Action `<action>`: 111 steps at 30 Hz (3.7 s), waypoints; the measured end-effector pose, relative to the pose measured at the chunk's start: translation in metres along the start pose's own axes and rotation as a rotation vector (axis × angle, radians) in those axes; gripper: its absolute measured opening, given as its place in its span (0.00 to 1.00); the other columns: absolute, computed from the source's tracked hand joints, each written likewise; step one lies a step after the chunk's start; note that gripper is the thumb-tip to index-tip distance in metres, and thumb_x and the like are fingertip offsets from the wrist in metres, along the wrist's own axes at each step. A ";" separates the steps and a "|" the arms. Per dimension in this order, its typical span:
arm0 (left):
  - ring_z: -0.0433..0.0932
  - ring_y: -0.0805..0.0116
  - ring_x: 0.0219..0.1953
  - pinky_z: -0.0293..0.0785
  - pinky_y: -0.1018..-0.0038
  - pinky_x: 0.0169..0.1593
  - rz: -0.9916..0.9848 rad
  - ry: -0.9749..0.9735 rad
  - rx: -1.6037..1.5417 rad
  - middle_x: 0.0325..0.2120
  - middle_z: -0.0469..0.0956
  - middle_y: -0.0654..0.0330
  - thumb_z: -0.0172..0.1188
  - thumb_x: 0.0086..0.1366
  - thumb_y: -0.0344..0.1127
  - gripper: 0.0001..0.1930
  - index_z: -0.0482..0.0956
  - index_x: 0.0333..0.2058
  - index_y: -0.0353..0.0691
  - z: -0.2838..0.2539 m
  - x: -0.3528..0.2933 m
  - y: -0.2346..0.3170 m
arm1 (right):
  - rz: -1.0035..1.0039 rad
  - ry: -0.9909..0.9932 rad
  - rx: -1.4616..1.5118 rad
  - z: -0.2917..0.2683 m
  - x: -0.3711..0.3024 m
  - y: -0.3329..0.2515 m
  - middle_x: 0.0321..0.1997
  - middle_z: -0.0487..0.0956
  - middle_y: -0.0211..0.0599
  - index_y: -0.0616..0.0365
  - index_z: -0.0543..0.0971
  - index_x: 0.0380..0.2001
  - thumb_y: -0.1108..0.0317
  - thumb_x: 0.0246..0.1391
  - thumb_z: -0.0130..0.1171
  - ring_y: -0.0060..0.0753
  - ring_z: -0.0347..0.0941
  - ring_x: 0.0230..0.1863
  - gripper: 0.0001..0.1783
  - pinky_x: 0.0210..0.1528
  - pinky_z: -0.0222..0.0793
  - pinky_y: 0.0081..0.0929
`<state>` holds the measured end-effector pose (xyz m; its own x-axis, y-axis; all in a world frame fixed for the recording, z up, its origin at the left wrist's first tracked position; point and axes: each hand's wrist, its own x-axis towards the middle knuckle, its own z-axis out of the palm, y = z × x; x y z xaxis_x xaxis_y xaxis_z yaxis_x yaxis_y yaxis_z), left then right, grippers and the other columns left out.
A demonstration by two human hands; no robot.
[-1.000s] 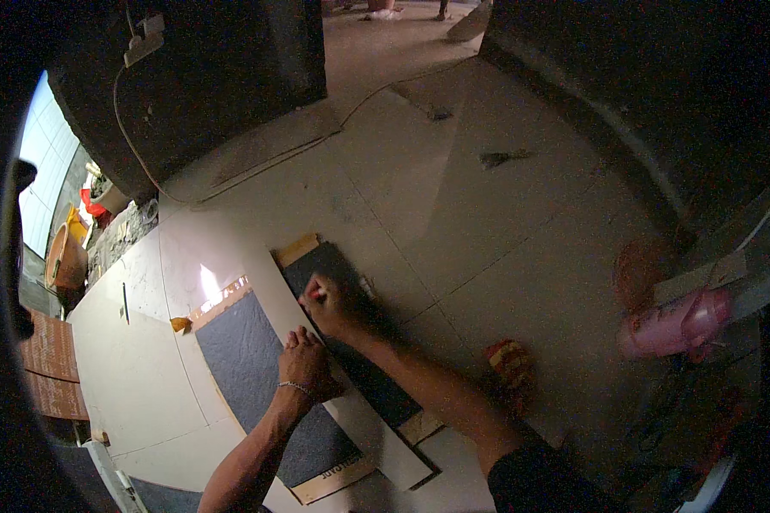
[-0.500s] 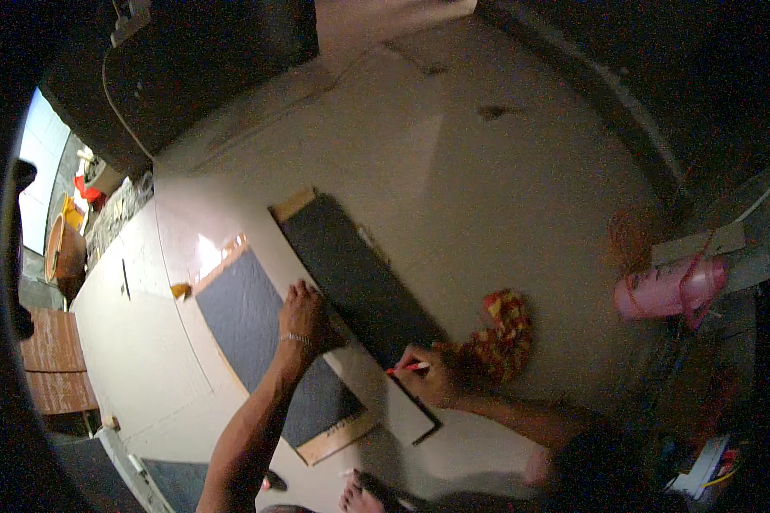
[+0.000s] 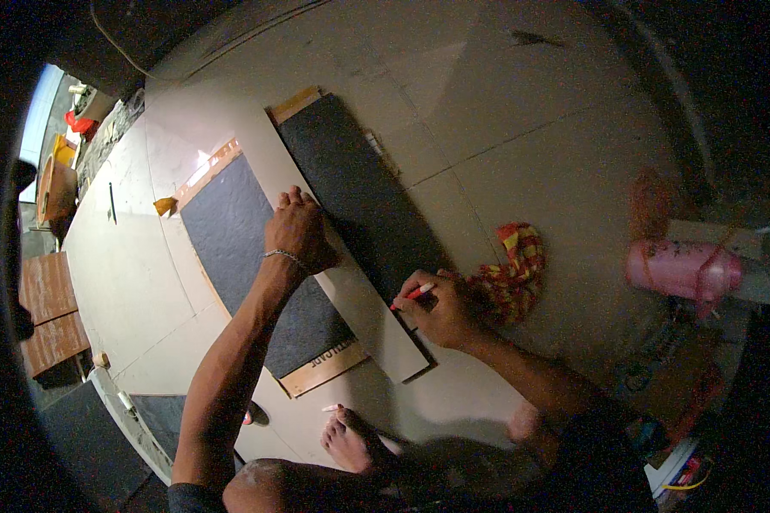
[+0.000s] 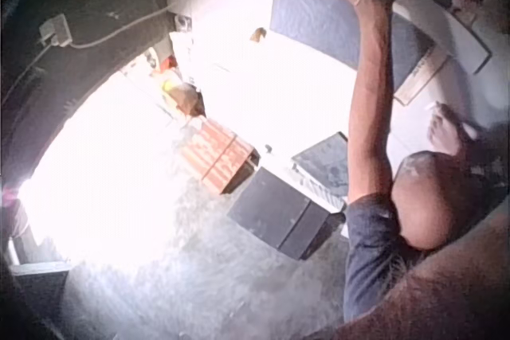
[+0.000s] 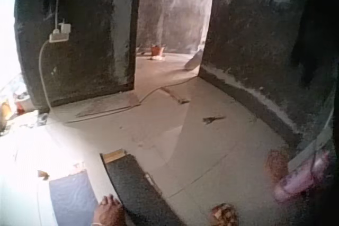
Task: The person measures and marks a dark rectangular tile using a tape measure, a straightedge, and a red marker. They wipe the tile with a cloth, reposition it, and repeat the measuring and marking process on different sides.
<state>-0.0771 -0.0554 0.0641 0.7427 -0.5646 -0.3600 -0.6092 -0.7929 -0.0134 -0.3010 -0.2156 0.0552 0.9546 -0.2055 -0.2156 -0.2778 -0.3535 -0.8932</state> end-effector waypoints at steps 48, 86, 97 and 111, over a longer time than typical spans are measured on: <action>0.63 0.30 0.70 0.62 0.48 0.73 -0.025 -0.064 -0.170 0.65 0.63 0.29 0.71 0.49 0.41 0.45 0.67 0.61 0.16 0.016 0.007 -0.002 | -0.128 0.157 0.048 0.036 0.115 -0.017 0.27 0.81 0.35 0.59 0.76 0.31 0.70 0.61 0.67 0.25 0.79 0.33 0.09 0.40 0.76 0.29; 0.67 0.38 0.69 0.73 0.56 0.69 -0.044 -0.052 -0.045 0.64 0.67 0.37 0.84 0.38 0.51 0.56 0.69 0.61 0.22 0.007 0.004 0.001 | -0.403 0.245 -0.023 0.073 0.364 -0.077 0.24 0.85 0.38 0.58 0.79 0.28 0.69 0.56 0.68 0.30 0.85 0.27 0.08 0.35 0.79 0.31; 0.74 0.46 0.60 0.77 0.60 0.63 -0.002 0.017 -0.073 0.55 0.73 0.43 0.80 0.45 0.49 0.42 0.77 0.53 0.24 0.003 0.001 -0.001 | -0.440 0.222 -0.089 0.060 0.290 -0.060 0.27 0.84 0.36 0.58 0.79 0.30 0.67 0.59 0.67 0.31 0.84 0.33 0.08 0.40 0.78 0.32; 0.74 0.47 0.60 0.80 0.60 0.60 -0.005 0.002 -0.026 0.56 0.73 0.44 0.84 0.40 0.55 0.47 0.78 0.52 0.25 0.009 0.006 -0.003 | 0.077 0.034 0.272 -0.001 -0.058 0.017 0.30 0.77 0.29 0.57 0.74 0.32 0.69 0.65 0.64 0.23 0.75 0.35 0.09 0.41 0.74 0.29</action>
<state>-0.0737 -0.0544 0.0542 0.7461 -0.5614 -0.3580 -0.5984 -0.8011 0.0092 -0.3609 -0.2104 0.0526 0.9265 -0.2545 -0.2771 -0.3055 -0.0791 -0.9489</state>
